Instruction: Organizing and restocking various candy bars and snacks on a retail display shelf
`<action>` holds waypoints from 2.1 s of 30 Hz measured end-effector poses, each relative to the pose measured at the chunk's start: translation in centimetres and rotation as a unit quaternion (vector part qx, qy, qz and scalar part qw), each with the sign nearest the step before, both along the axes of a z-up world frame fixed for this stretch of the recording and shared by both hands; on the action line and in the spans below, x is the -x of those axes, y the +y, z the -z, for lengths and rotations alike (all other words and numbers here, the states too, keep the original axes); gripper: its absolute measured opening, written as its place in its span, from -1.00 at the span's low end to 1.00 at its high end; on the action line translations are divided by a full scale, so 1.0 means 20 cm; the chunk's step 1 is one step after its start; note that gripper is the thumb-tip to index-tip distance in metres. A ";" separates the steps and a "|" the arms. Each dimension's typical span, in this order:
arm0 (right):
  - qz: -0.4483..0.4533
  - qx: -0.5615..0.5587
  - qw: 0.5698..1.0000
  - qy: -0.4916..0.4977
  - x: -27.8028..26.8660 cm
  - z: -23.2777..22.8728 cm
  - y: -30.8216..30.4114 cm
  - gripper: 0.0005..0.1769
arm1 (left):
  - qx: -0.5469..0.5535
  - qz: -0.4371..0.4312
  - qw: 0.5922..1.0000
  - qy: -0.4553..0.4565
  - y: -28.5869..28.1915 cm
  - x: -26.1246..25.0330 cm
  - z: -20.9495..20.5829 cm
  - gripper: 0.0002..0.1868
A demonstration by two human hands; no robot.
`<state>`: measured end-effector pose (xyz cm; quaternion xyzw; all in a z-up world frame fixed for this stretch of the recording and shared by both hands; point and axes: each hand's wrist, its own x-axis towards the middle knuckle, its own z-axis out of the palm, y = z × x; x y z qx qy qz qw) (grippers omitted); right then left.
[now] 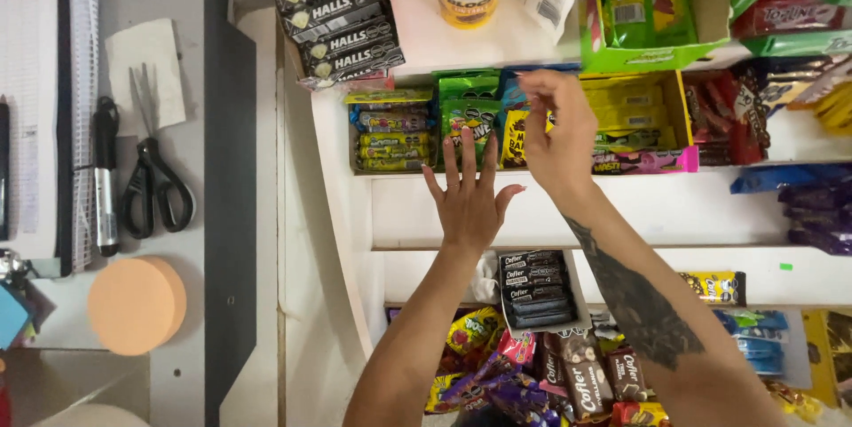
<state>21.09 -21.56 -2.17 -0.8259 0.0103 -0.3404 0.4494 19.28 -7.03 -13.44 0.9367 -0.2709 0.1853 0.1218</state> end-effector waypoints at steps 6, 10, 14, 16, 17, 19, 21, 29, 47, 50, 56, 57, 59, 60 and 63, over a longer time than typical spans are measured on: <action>0.024 0.042 0.997 0.064 0.04 0.02 0.05 -0.64 | -0.013 0.004 0.999 0.053 0.01 0.02 -0.01 -0.10; 0.076 0.294 0.951 0.051 0.01 0.16 0.07 -0.57 | -0.056 -0.010 0.993 0.105 -0.04 0.02 0.00 -0.16; 0.068 0.262 0.962 0.031 0.10 0.09 0.02 -0.38 | -0.085 -0.009 0.984 0.158 -0.05 0.03 -0.11 -0.07; 0.067 0.212 0.974 0.033 0.18 0.06 -0.10 -0.41 | -0.047 0.001 0.985 0.166 -0.01 0.05 -0.10 -0.03; 0.067 0.163 0.984 0.034 0.22 0.04 -0.17 -0.42 | -0.007 0.012 0.985 0.172 0.00 0.06 -0.09 0.01; 0.078 0.150 0.984 0.056 0.28 0.03 -0.23 -0.51 | -0.010 0.011 0.988 0.154 0.02 0.07 -0.07 0.04; 0.095 0.137 0.983 0.076 0.31 0.03 -0.27 -0.59 | -0.013 0.016 0.991 0.135 0.03 0.09 -0.06 0.06; 0.040 0.305 0.947 0.092 0.21 0.09 -0.25 -0.61 | 0.011 0.031 0.989 0.144 -0.02 0.12 -0.12 0.09; 0.112 0.253 0.958 0.075 0.37 0.09 -0.10 -0.60 | -0.086 0.034 0.981 0.172 -0.09 0.25 -0.18 0.10; 0.140 0.259 0.953 0.070 0.55 0.21 -0.33 -0.93 | -0.065 0.042 0.979 0.189 -0.09 0.29 -0.25 0.07; 0.167 0.397 0.859 0.277 0.72 0.17 -0.67 -0.64 | -0.024 0.094 0.968 0.229 -0.30 0.35 -0.40 0.06; 0.169 0.404 0.858 0.269 0.72 0.14 -0.69 -0.64 | -0.016 0.093 0.970 0.223 -0.33 0.35 -0.42 0.06; 0.152 0.318 0.894 0.277 0.75 0.09 -0.70 -0.75 | -0.012 0.129 0.979 0.160 -0.38 0.37 -0.44 -0.06; 0.151 0.319 0.894 0.277 0.74 0.07 -0.76 -0.75 | -0.011 0.128 0.979 0.161 -0.41 0.34 -0.43 -0.06; 0.166 0.306 0.924 0.158 0.74 0.02 -0.82 -0.78 | -0.003 0.127 0.982 0.138 -0.43 0.33 -0.39 -0.24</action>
